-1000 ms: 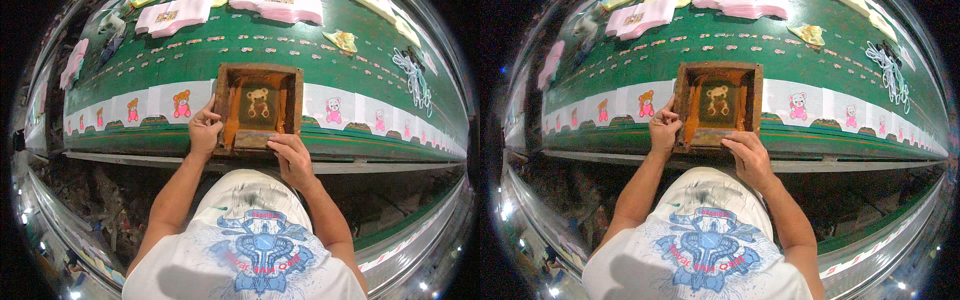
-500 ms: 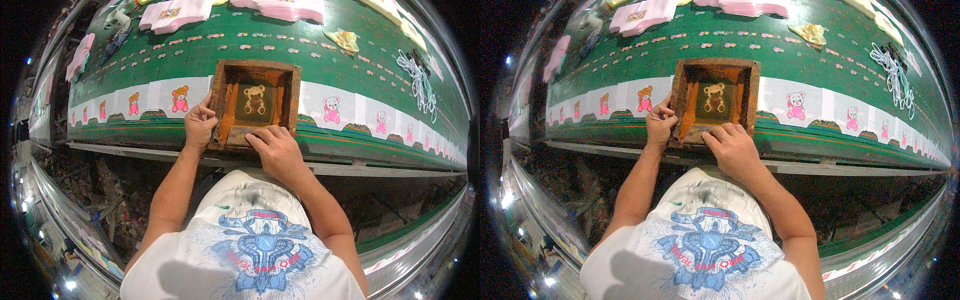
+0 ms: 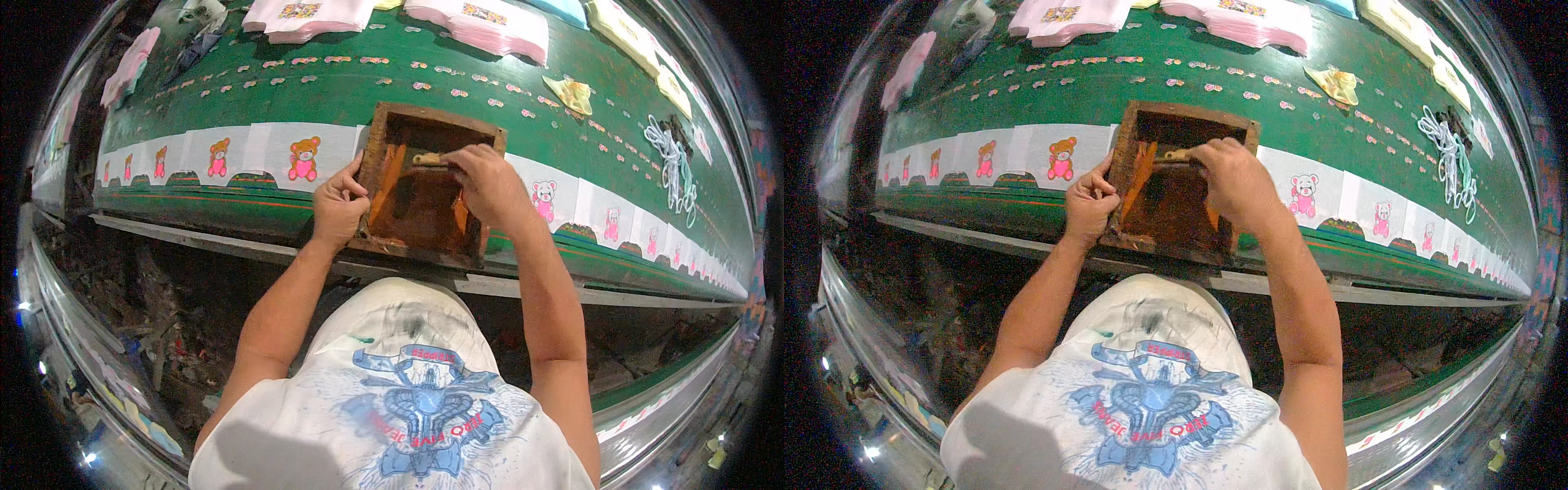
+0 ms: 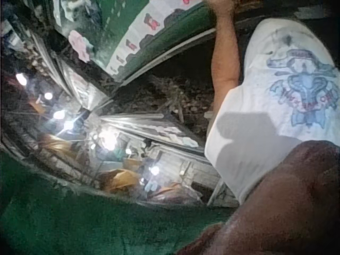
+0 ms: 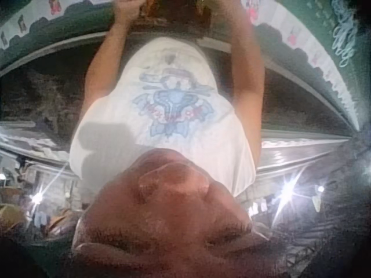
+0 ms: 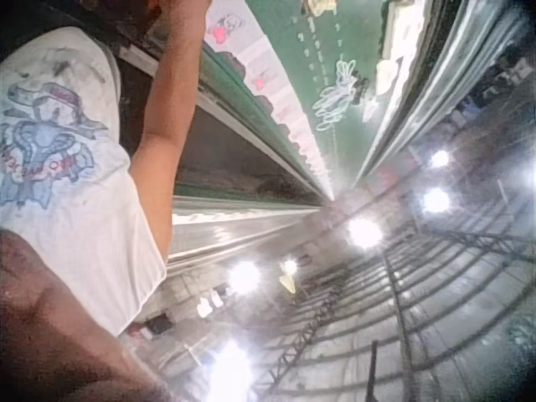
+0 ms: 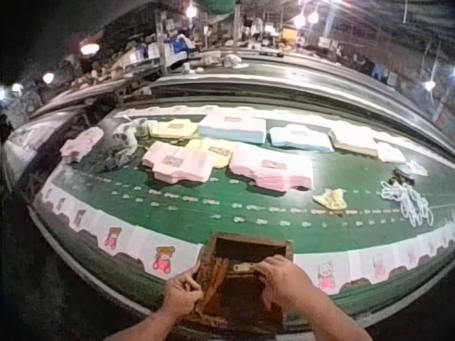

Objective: The person uses a squeegee to spread orange ink across a wooden screen-printing frame with a teddy bear stencil, repeatedly pulling the ink across the mesh. The person then moves to a table, pours more orange ink into the frame, and resumes printing on a long roll of white paper with teddy bear motifs.

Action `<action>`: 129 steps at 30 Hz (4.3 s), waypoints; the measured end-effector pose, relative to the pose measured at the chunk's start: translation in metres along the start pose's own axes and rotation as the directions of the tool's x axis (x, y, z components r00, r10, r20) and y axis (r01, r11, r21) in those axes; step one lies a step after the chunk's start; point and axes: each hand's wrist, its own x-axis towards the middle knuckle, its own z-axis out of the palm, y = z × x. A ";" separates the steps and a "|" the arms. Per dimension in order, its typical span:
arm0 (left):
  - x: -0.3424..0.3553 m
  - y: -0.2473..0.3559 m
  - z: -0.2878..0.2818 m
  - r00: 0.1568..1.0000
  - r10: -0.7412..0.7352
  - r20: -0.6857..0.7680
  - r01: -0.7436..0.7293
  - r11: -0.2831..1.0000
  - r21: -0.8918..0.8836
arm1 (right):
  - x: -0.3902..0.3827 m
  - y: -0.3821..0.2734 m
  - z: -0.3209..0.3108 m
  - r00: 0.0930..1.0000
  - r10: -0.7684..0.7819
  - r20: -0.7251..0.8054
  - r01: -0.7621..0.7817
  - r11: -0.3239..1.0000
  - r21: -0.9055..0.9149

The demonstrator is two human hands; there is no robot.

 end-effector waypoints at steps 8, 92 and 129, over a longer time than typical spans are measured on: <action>-0.002 -0.003 -0.003 1.000 0.000 0.012 0.000 0.999 0.043 | 0.031 0.016 0.011 0.983 -0.008 -0.186 -0.003 0.998 -0.057; -0.035 -0.043 0.238 0.993 0.115 0.017 -0.116 0.993 0.034 | -0.234 0.104 -0.058 0.986 -0.151 -0.076 0.137 0.977 -0.166; -0.066 0.238 0.248 0.302 0.841 0.448 -0.953 0.256 0.162 | -0.127 0.168 -0.093 0.984 0.018 -0.175 -0.049 0.984 -0.171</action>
